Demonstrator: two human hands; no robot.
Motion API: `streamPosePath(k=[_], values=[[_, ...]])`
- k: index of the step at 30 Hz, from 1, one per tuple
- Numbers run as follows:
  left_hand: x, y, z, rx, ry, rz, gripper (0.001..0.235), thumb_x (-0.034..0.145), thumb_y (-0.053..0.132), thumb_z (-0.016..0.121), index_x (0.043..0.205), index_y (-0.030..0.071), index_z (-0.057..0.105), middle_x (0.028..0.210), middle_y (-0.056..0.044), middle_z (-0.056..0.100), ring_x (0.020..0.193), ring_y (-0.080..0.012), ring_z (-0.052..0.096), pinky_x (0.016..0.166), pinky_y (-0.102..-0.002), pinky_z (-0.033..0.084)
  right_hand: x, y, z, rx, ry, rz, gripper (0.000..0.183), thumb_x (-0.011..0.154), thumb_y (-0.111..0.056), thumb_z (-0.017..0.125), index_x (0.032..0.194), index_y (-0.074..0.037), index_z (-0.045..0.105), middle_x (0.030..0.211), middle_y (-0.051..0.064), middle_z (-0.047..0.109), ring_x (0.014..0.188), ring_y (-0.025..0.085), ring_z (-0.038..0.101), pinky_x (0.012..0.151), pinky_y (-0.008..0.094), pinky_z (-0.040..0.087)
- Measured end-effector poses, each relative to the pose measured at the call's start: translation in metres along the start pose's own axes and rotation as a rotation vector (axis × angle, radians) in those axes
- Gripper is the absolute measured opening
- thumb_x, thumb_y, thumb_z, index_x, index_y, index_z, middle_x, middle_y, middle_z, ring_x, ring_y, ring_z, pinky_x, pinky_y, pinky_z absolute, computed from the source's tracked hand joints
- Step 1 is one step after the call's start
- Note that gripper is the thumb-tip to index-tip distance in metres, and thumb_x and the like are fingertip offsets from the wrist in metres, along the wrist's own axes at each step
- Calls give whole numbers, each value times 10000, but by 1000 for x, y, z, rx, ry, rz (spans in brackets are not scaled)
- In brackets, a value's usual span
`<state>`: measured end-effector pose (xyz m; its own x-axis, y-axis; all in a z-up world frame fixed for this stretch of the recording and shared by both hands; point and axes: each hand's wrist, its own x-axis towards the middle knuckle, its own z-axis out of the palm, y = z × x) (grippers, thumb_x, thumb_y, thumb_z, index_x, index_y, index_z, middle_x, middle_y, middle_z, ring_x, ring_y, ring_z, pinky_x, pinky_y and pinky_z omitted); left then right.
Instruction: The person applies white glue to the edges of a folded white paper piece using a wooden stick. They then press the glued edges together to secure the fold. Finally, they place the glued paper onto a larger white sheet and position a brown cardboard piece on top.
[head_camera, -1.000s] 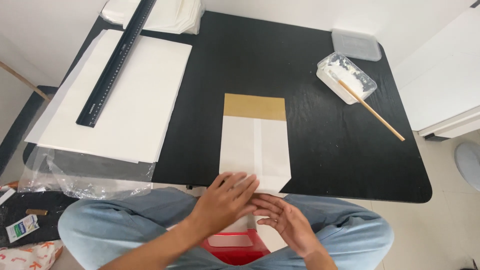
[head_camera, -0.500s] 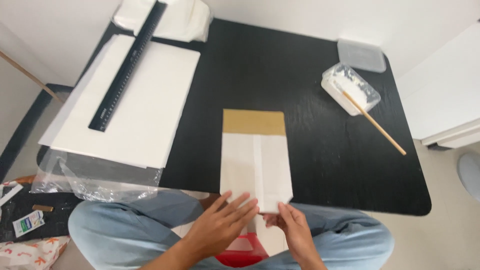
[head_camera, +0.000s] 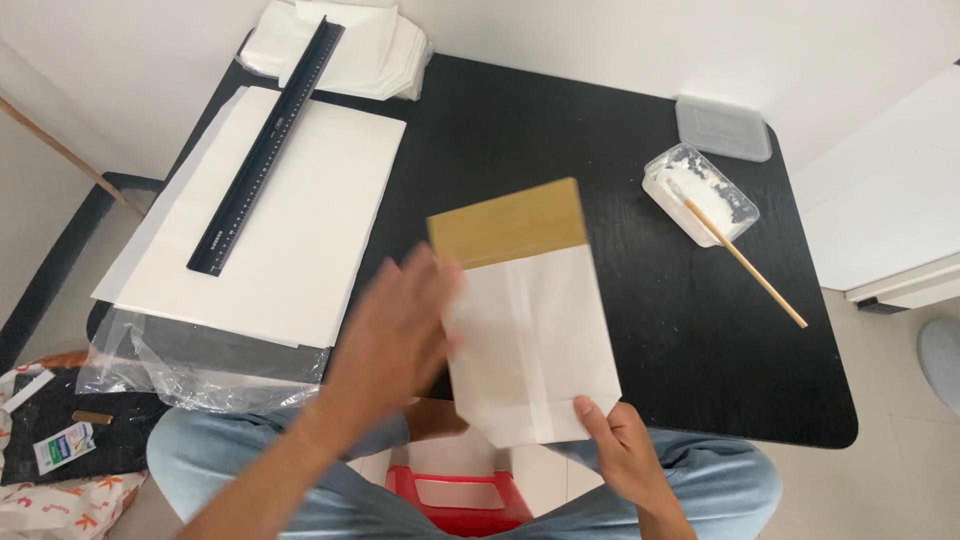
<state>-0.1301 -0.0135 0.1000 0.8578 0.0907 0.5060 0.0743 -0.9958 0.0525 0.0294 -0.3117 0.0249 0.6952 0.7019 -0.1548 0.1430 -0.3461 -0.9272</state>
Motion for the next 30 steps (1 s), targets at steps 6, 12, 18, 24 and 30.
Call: streamPosePath(k=[6,12,18,24,30], values=[[93,-49,-39,-369,-83,-496,507,1040,529,373,1022,156,716,983,8,757,894,-300,682,663,-450,474,11,-10,6,11,-241,-173,416,1046,-345,523,736,-72,570,657,-36,509,571,91,465,488,280,329],[104,-64,1,-384,-81,-690,690,1042,650,472,595,158,287,504,37,296,524,-137,313,510,-343,223,28,-8,17,301,-4,-58,271,958,-274,681,917,-11,727,839,26,719,761,123,629,623,307,526],[102,-76,7,-353,-7,-693,697,1085,592,493,599,143,274,502,42,249,517,-122,244,489,-328,180,39,-59,27,299,58,268,323,829,-209,789,1034,39,773,870,148,815,815,226,756,765,357,625],[95,-80,2,-383,127,-642,680,1085,560,497,633,131,225,559,41,184,576,-129,184,528,-339,162,47,-31,36,496,48,182,271,849,-128,767,1038,67,766,952,175,816,867,259,770,809,411,684],[85,-75,-11,-296,290,-495,669,1106,459,570,648,115,226,575,21,165,601,-149,154,529,-345,142,40,-45,38,388,65,191,200,840,-153,823,841,41,775,637,83,692,654,168,635,669,348,582]])
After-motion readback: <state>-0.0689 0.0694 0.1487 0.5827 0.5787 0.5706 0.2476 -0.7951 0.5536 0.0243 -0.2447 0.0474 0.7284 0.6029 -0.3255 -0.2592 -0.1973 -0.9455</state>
